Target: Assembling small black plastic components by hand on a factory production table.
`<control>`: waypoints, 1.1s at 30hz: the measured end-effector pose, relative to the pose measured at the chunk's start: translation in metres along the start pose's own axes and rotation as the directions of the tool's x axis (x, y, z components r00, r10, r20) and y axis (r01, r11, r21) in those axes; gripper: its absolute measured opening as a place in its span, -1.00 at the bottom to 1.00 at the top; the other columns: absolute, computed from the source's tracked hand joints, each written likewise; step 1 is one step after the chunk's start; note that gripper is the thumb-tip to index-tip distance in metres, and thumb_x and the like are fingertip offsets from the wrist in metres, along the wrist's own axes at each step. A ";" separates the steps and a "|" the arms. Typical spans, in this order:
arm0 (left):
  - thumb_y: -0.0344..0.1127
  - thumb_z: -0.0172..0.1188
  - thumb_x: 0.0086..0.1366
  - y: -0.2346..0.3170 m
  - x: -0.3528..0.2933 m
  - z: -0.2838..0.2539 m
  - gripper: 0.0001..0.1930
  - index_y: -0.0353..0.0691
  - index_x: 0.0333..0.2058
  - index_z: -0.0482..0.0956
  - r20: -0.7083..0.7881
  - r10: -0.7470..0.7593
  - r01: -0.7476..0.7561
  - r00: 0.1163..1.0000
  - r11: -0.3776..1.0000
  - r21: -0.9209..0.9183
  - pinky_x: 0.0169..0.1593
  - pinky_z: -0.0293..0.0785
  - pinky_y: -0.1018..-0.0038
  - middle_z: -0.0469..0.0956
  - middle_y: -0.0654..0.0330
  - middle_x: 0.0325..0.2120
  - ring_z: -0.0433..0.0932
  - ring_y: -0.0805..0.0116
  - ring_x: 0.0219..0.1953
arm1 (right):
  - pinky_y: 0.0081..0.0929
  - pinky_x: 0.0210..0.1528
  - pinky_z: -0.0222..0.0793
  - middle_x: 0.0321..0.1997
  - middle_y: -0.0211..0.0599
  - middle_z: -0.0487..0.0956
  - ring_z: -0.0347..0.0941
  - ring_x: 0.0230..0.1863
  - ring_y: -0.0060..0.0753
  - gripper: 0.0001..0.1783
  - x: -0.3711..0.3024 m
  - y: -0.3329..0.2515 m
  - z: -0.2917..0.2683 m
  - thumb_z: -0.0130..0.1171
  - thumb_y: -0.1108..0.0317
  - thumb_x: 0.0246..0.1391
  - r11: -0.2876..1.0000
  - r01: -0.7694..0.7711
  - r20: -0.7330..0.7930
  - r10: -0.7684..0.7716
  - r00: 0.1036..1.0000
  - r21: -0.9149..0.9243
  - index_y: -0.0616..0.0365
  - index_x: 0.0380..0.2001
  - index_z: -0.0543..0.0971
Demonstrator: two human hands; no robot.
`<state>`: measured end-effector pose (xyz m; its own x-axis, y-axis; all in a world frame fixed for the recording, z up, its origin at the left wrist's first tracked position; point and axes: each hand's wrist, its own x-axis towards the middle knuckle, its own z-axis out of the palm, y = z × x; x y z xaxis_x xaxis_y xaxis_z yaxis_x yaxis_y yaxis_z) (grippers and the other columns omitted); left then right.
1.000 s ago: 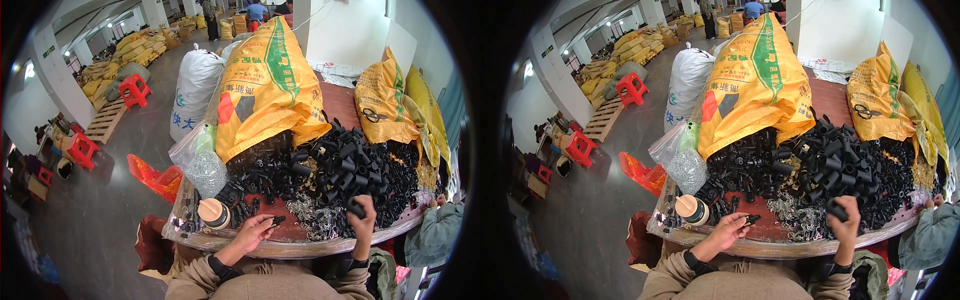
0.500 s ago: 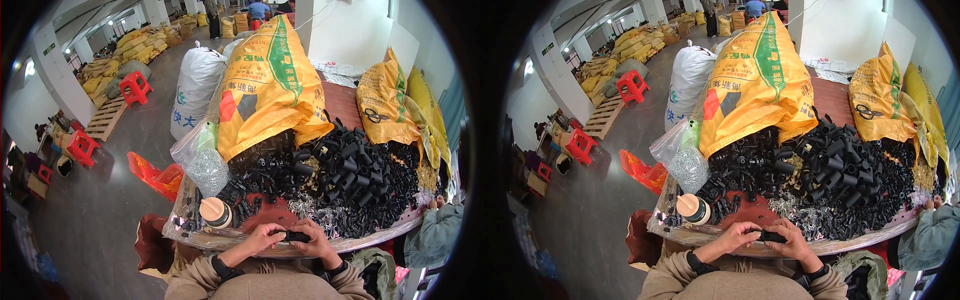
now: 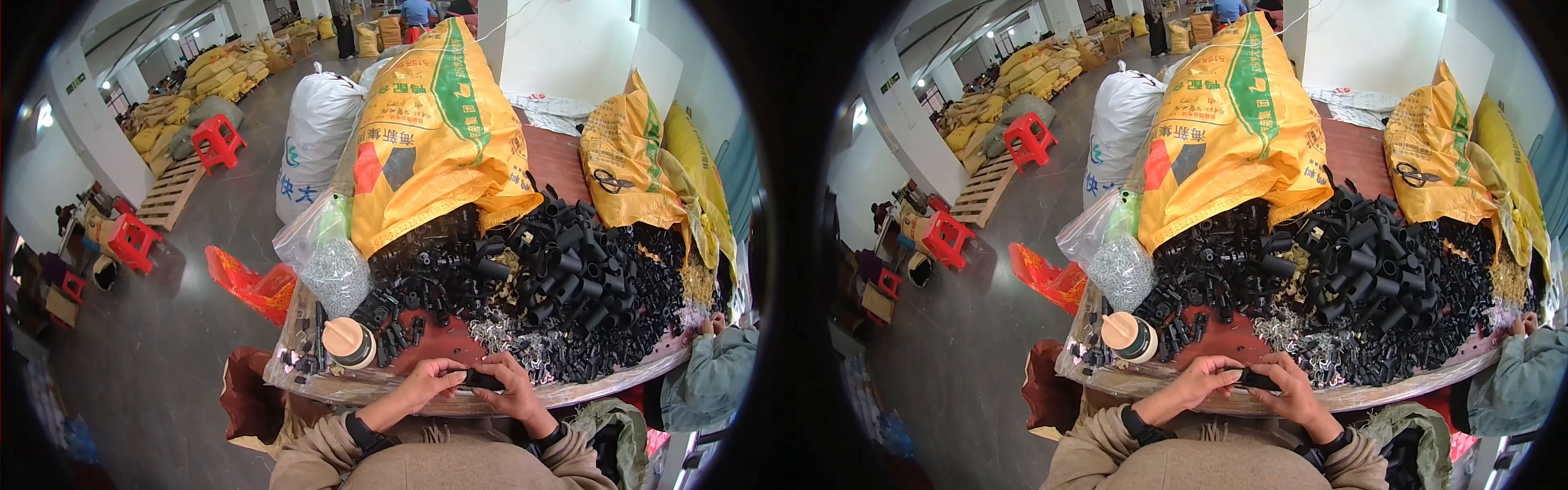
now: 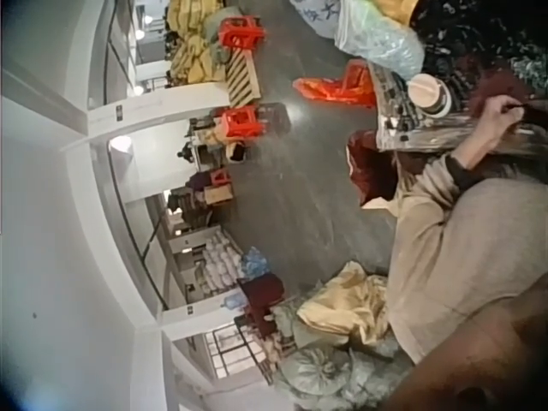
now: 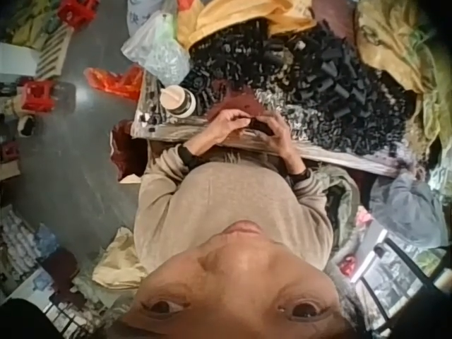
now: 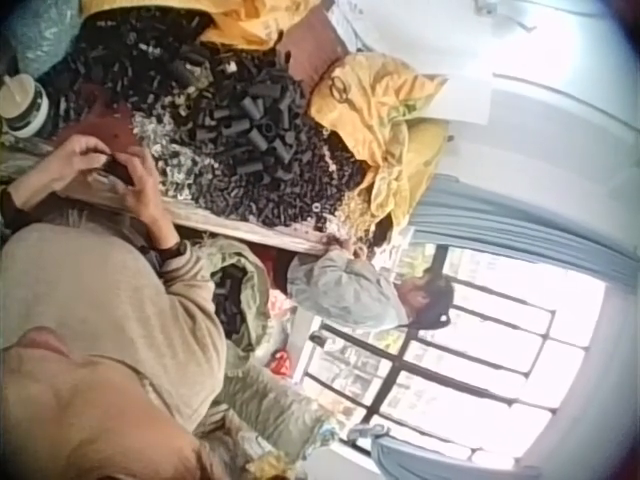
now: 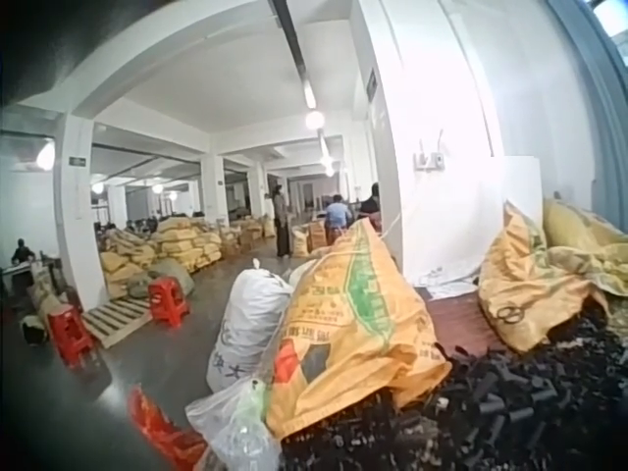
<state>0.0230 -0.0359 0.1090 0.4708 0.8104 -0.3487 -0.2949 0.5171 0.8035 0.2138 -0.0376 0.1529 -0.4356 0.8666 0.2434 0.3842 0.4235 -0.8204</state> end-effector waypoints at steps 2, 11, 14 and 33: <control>-0.28 0.13 0.12 -0.002 0.005 -0.002 -0.72 -0.35 -0.25 0.44 0.030 0.016 -0.017 0.999 0.998 0.057 -0.52 0.35 0.70 0.44 0.35 -0.58 0.37 0.66 -0.59 | -0.39 -0.14 0.27 -0.24 -0.18 0.44 0.35 -0.16 -0.22 -0.56 -0.001 0.012 0.002 0.31 0.41 -0.35 0.999 0.051 0.015 -0.051 0.999 0.002 0.17 -0.27 0.47; -0.33 0.12 0.12 -0.013 0.055 -0.030 -0.67 -0.40 -0.16 0.39 -0.018 -0.065 0.067 0.998 0.984 0.165 -0.43 0.38 0.69 0.46 0.27 -0.47 0.40 0.62 -0.55 | -0.39 -0.13 0.25 -0.23 -0.13 0.38 0.32 -0.16 -0.16 -0.53 0.012 0.080 0.030 0.26 0.41 -0.28 1.000 0.007 -0.038 -0.007 0.999 0.008 0.20 -0.19 0.41; -0.37 0.13 0.11 -0.021 0.067 -0.032 -0.58 -0.40 -0.07 0.31 -0.053 0.001 0.001 0.999 0.999 0.041 -0.36 0.40 0.66 0.45 0.24 -0.39 0.42 0.59 -0.47 | -0.40 -0.14 0.26 -0.22 -0.12 0.36 0.32 -0.17 -0.15 -0.50 0.023 0.094 0.034 0.25 0.40 -0.25 1.000 -0.006 -0.038 0.006 0.999 0.016 0.21 -0.15 0.38; -0.45 0.15 0.07 -0.034 0.081 -0.049 -0.32 -0.37 0.13 -0.02 0.007 0.075 -0.075 0.997 0.997 -0.036 -0.09 0.34 0.57 0.34 0.15 -0.17 0.37 0.49 -0.17 | -0.35 -0.05 0.19 -0.13 -0.08 0.30 0.27 -0.11 -0.18 -0.35 0.030 0.112 0.026 0.19 0.22 -0.15 0.997 -0.055 0.167 0.044 0.985 0.061 0.29 0.00 0.25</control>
<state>0.0303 0.0260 0.0294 0.4532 0.8450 -0.2839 -0.3591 0.4646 0.8094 0.2232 0.0290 0.0546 -0.5482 0.8281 0.1174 0.3569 0.3586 -0.8626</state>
